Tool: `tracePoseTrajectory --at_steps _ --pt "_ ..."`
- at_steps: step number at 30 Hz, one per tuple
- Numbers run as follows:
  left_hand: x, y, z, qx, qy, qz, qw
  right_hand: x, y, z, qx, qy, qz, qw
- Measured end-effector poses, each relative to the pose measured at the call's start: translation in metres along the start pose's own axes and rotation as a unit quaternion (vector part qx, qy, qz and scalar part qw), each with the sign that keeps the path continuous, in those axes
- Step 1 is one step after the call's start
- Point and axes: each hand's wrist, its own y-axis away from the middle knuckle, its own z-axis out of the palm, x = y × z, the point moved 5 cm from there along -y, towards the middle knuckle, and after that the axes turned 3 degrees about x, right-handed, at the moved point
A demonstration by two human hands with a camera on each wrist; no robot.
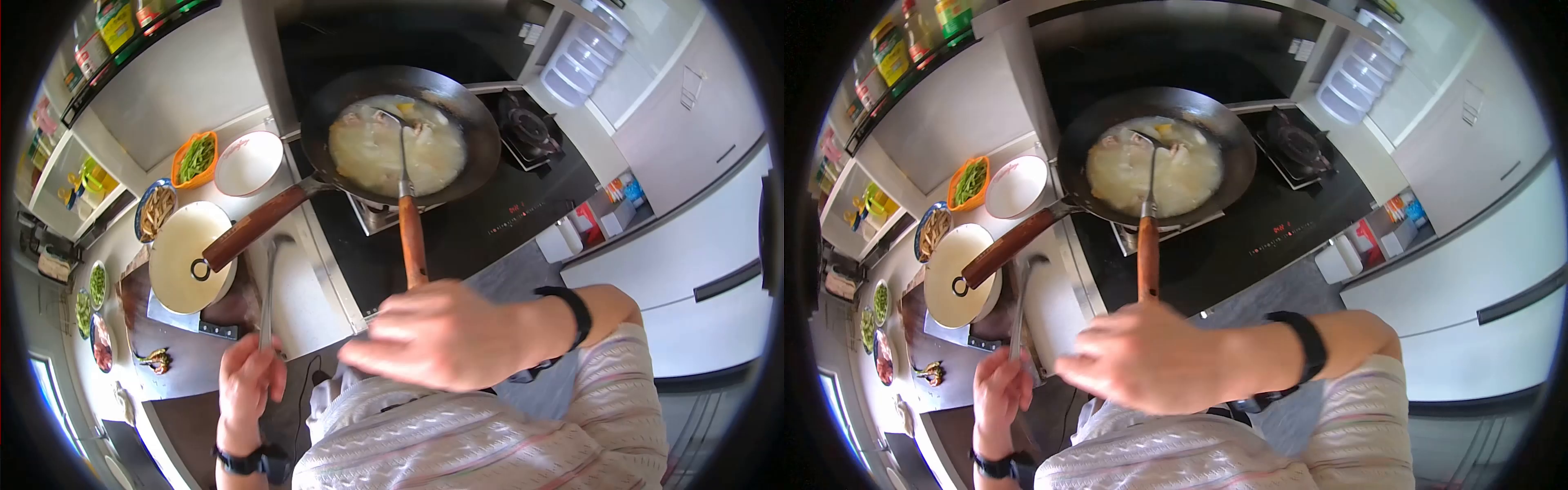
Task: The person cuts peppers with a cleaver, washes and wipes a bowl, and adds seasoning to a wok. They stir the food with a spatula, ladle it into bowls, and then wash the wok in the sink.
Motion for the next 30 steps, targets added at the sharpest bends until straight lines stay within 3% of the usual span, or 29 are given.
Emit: tracePoseTrajectory --at_steps 4,6,8,9,11,13,15,17,19,21,23,27,30 --pt "0.013 0.046 -0.010 -0.071 -0.043 -0.106 0.991 -0.023 -0.021 0.057 -0.050 0.009 -0.036 0.998" --pt "0.024 0.057 -0.007 -0.088 -0.058 -0.124 0.987 -0.033 -0.028 0.082 -0.155 0.058 -0.035 0.986" --pt "0.031 0.063 0.010 -0.119 -0.097 -0.185 0.971 -0.036 -0.030 0.089 -0.160 0.030 -0.032 0.986" --pt "0.032 0.060 0.017 -0.122 -0.098 -0.186 0.970 -0.038 -0.030 0.090 -0.168 -0.001 -0.033 0.985" --pt "0.035 0.053 0.042 -0.233 -0.153 -0.137 0.951 -0.035 -0.022 0.079 -0.170 0.014 -0.020 0.985" --pt "0.038 0.043 0.061 -0.301 -0.134 -0.093 0.940 -0.024 -0.006 0.051 -0.108 -0.013 0.012 0.994" --pt "0.046 0.037 0.082 -0.354 -0.075 -0.055 0.931 -0.006 0.018 0.015 -0.142 0.039 0.124 0.981" --pt "0.037 0.025 0.075 -0.340 -0.058 -0.047 0.938 0.006 0.043 -0.041 -0.023 0.078 0.149 0.985" --pt "0.029 0.015 0.066 -0.325 -0.047 -0.042 0.944 0.023 0.065 -0.094 0.103 0.128 0.256 0.953" --pt "0.015 0.006 0.056 -0.267 -0.105 -0.079 0.955 0.049 0.093 -0.130 0.270 0.134 0.391 0.870" --pt "0.000 -0.001 0.052 -0.265 -0.101 -0.086 0.955 0.091 0.107 -0.138 0.357 0.033 0.449 0.818" --pt "-0.016 -0.011 0.045 -0.215 -0.123 -0.069 0.966 0.195 0.130 -0.097 0.386 -0.039 0.432 0.815" --pt "-0.020 -0.013 0.035 -0.179 -0.121 -0.062 0.975 0.229 0.133 -0.076 0.360 0.012 0.421 0.833"
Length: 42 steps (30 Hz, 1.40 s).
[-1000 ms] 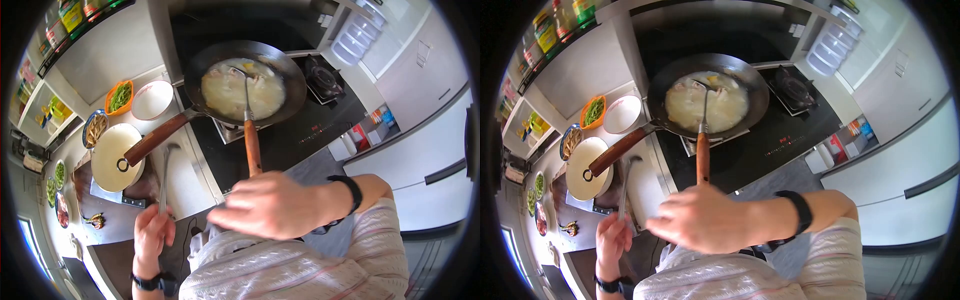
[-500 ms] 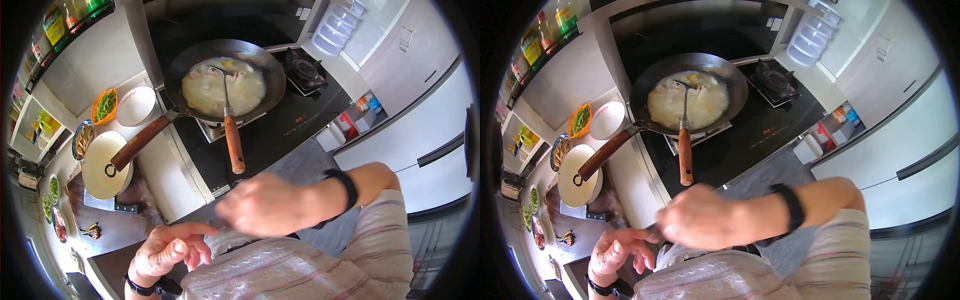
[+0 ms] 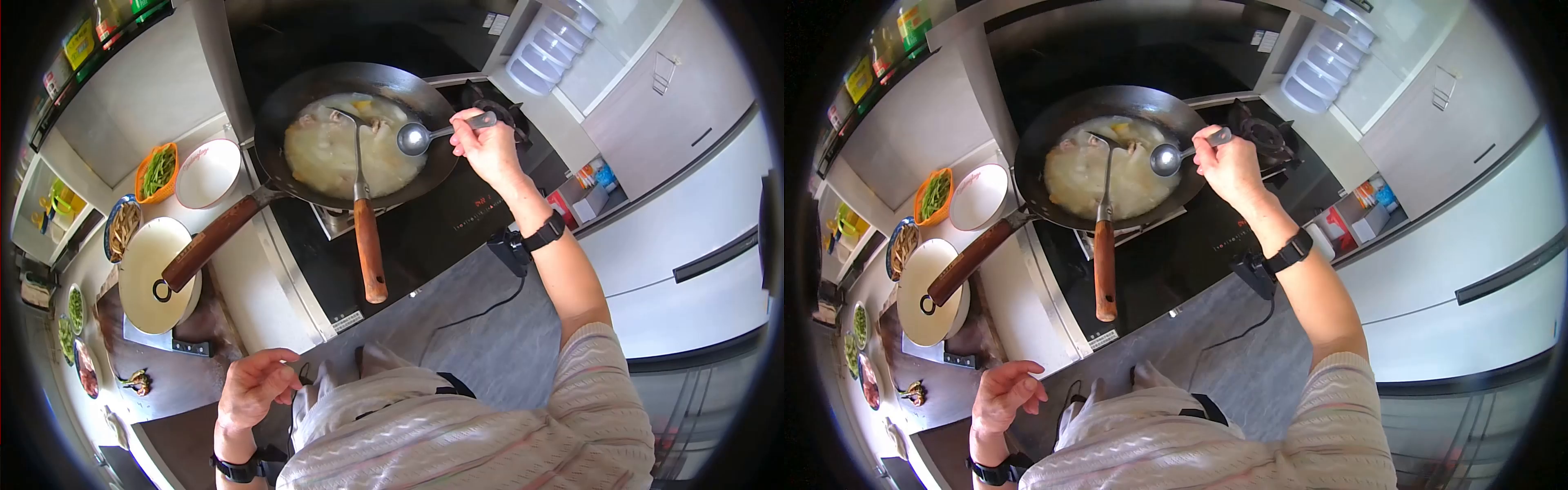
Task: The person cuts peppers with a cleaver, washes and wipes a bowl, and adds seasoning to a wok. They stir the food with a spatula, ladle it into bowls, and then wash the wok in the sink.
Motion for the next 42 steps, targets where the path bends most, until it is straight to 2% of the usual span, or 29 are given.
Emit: tracePoseTrajectory --at_steps 3,8,11,18,23,32,38,41,42 --pt "-0.008 0.001 -0.010 0.029 0.007 0.009 1.000 0.012 -0.004 0.011 -0.024 0.027 0.005 0.999" --pt "-0.010 0.001 -0.017 0.053 0.014 0.020 0.998 0.008 -0.005 0.010 -0.013 0.036 0.000 0.999" --pt "-0.008 -0.003 -0.019 0.060 0.014 0.022 0.998 0.004 -0.007 0.002 0.005 -0.001 0.011 1.000" --pt "-0.007 -0.006 -0.023 0.066 0.017 0.030 0.997 -0.010 -0.003 -0.019 0.023 -0.108 0.111 0.988" --pt "-0.010 -0.005 -0.027 0.074 0.019 0.020 0.997 -0.040 0.002 -0.030 0.002 -0.155 0.103 0.983" --pt "-0.017 0.001 -0.029 0.064 0.036 0.010 0.997 -0.147 0.029 -0.029 -0.090 -0.229 0.018 0.969" --pt "-0.031 0.009 -0.037 0.086 0.046 -0.003 0.995 -0.211 0.056 -0.021 -0.146 -0.279 -0.040 0.948" --pt "-0.036 0.013 -0.038 0.088 0.063 -0.005 0.994 -0.240 0.068 -0.022 -0.204 -0.232 -0.137 0.941" --pt "-0.034 0.016 -0.036 0.097 0.092 0.020 0.991 -0.248 0.072 -0.024 -0.226 -0.237 -0.158 0.931"
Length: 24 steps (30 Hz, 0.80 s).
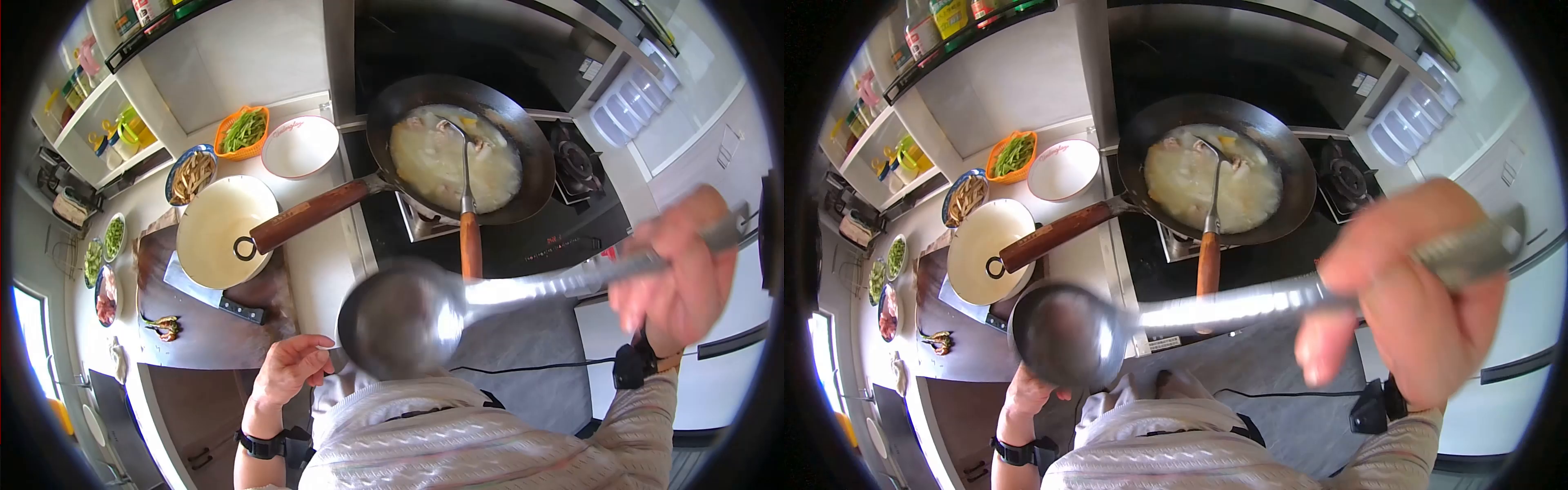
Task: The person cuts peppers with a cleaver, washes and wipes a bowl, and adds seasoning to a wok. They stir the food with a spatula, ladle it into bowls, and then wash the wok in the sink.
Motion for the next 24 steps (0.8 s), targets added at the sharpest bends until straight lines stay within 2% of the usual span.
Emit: tracePoseTrajectory --at_steps 2,4,6,7,12,24 --pt "-0.005 -0.001 -0.007 0.012 -0.041 -0.025 0.999 -0.015 0.002 -0.004 -0.019 0.001 0.003 1.000" --pt "-0.006 -0.001 -0.008 0.017 -0.068 -0.040 0.997 -0.025 0.011 -0.021 -0.137 -0.015 -0.018 0.990" --pt "-0.007 -0.002 -0.009 0.012 -0.078 -0.043 0.996 -0.033 0.012 -0.020 -0.195 -0.028 -0.026 0.980" --pt "-0.009 -0.002 -0.011 0.015 -0.078 -0.047 0.996 -0.041 0.000 -0.003 -0.202 -0.086 -0.055 0.974" --pt "-0.016 -0.008 -0.014 -0.003 -0.048 -0.036 0.998 -0.046 -0.009 0.009 -0.199 -0.183 -0.027 0.962" --pt "-0.009 -0.011 -0.015 0.014 -0.043 -0.019 0.999 -0.040 -0.010 0.005 -0.152 -0.224 0.017 0.963"
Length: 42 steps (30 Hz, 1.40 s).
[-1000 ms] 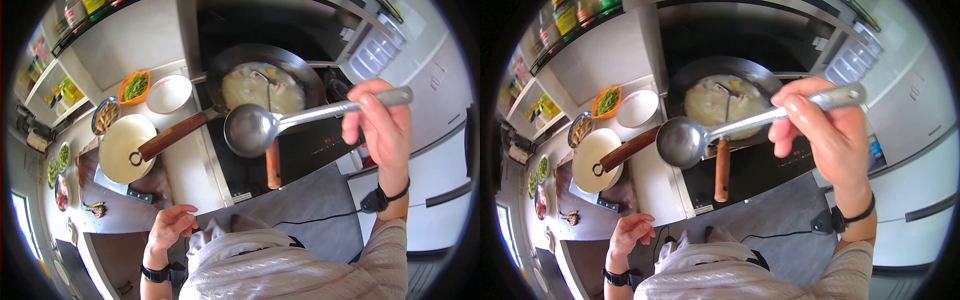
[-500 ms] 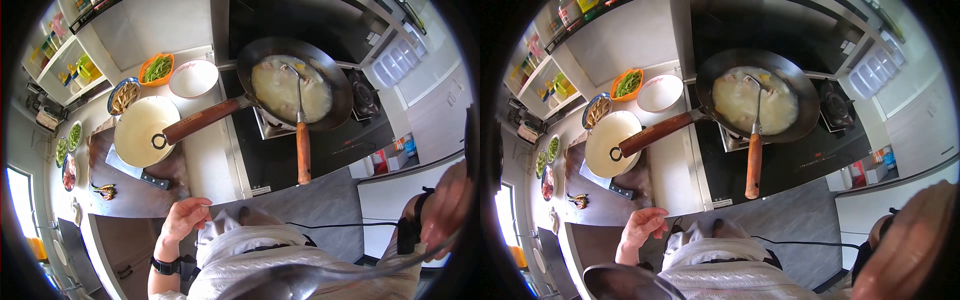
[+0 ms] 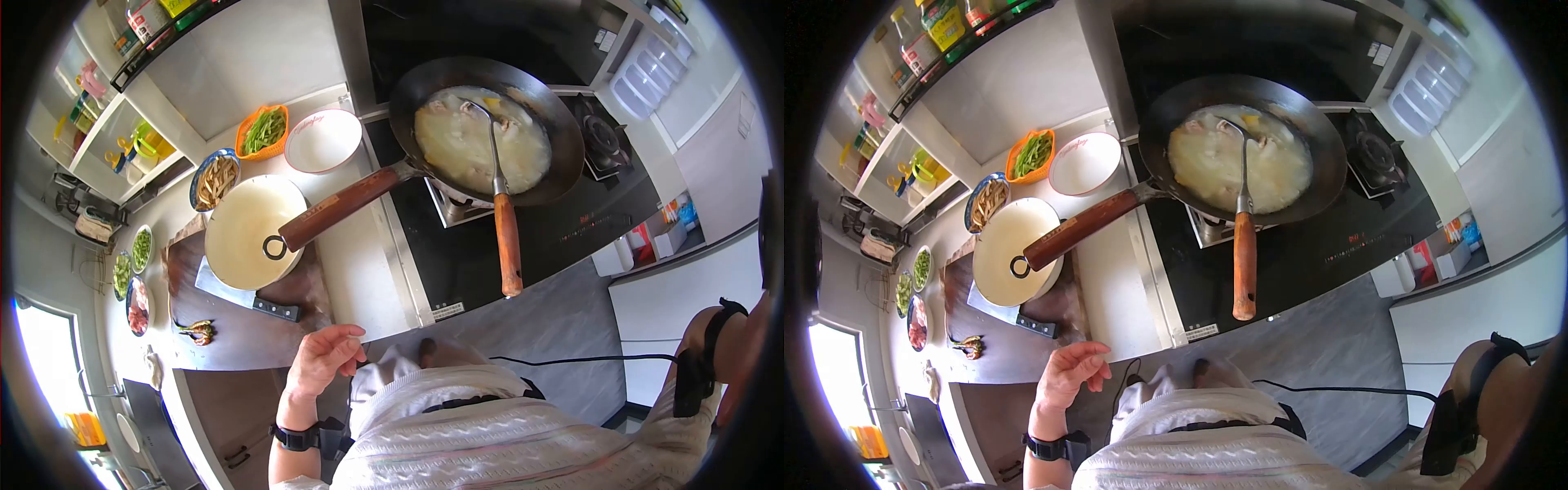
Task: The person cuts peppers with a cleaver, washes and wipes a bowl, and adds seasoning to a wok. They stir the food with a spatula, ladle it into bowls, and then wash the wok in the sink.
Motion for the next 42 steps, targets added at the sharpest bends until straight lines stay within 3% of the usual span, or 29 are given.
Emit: tracePoseTrajectory --at_steps 8,12,16,19,20,23,26,33,37,38,41,42 --pt "-0.007 0.003 -0.005 -0.010 0.016 -0.001 1.000 -0.007 0.012 0.005 0.014 -0.048 0.016 0.999" --pt "-0.010 0.010 -0.010 -0.006 0.024 -0.006 1.000 0.004 0.025 -0.005 0.097 -0.103 0.057 0.988" --pt "-0.008 0.019 -0.016 0.021 0.041 0.007 0.999 0.027 0.028 -0.009 0.132 0.167 0.035 0.976" --pt "-0.001 0.030 -0.023 0.036 0.036 0.038 0.998 0.047 0.018 -0.011 0.088 0.132 0.001 0.987" --pt "-0.002 0.030 -0.029 0.040 0.038 0.041 0.998 0.052 0.019 -0.017 0.165 0.129 0.015 0.978" --pt "-0.003 0.035 -0.047 0.055 0.049 0.034 0.997 0.060 0.013 -0.016 0.228 0.145 0.042 0.962" --pt "0.009 0.041 -0.070 0.071 0.031 0.047 0.996 0.065 -0.001 -0.001 0.240 0.180 0.039 0.953" --pt "0.051 0.054 -0.157 0.095 -0.019 0.103 0.990 0.068 -0.047 0.070 0.184 0.178 -0.004 0.967" --pt "0.074 0.065 -0.225 0.127 -0.053 0.176 0.975 0.066 -0.087 0.118 0.080 0.052 -0.021 0.995" --pt "0.073 0.067 -0.243 0.130 -0.052 0.181 0.974 0.061 -0.095 0.129 0.062 0.052 0.008 0.997" --pt "0.083 0.076 -0.278 0.136 -0.060 0.176 0.973 0.058 -0.127 0.153 -0.105 -0.105 -0.030 0.988" --pt "0.084 0.077 -0.287 0.127 -0.053 0.189 0.972 0.054 -0.131 0.163 -0.081 -0.045 -0.017 0.996"
